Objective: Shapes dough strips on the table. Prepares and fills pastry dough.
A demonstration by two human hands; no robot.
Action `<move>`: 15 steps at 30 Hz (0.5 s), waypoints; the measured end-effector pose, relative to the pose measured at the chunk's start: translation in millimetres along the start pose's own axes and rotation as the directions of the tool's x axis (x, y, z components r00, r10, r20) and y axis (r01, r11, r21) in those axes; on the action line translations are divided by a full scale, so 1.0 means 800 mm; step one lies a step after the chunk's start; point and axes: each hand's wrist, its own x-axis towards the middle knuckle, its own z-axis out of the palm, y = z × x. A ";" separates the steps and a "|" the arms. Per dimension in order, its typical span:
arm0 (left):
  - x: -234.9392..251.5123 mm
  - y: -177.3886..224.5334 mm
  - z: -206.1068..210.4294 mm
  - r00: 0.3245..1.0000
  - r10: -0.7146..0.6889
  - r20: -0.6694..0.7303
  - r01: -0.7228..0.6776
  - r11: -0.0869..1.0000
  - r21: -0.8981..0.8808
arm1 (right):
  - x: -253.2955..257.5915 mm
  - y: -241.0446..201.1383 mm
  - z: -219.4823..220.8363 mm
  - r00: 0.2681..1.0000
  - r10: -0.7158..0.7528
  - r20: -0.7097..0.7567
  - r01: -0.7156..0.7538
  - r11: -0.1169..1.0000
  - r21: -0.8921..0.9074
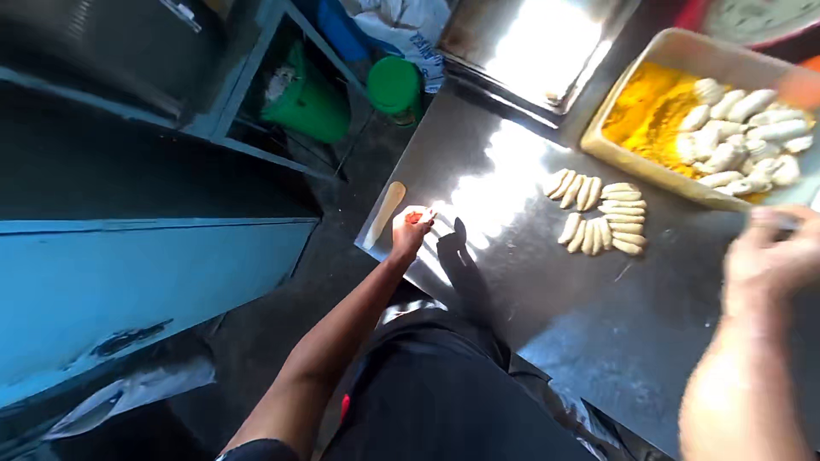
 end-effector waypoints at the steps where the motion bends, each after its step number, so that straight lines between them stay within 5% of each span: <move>1: 0.000 0.000 -0.025 1.000 -0.012 -0.007 0.012 0.999 -0.032 | -0.043 -0.055 0.027 0.991 -0.132 -0.002 0.132 0.988 0.077; 5: 0.026 0.002 -0.077 0.999 0.046 0.013 -0.043 0.983 -0.179 | -0.187 -0.234 0.162 0.853 -0.495 0.165 0.408 0.830 0.380; 7: 0.062 -0.029 -0.085 0.999 -0.029 0.031 0.036 0.965 -0.259 | -0.225 -0.303 0.211 0.758 -0.616 0.213 0.460 0.737 0.496; 12: 0.072 -0.042 -0.099 0.986 -0.161 0.043 0.167 0.942 -0.291 | -0.231 -0.410 0.300 0.511 -0.806 0.298 0.527 0.568 0.632; 15: 0.039 -0.029 -0.120 0.985 -0.144 0.093 0.163 0.954 -0.251 | -0.199 -0.419 0.338 0.245 -0.821 0.515 0.708 0.515 0.483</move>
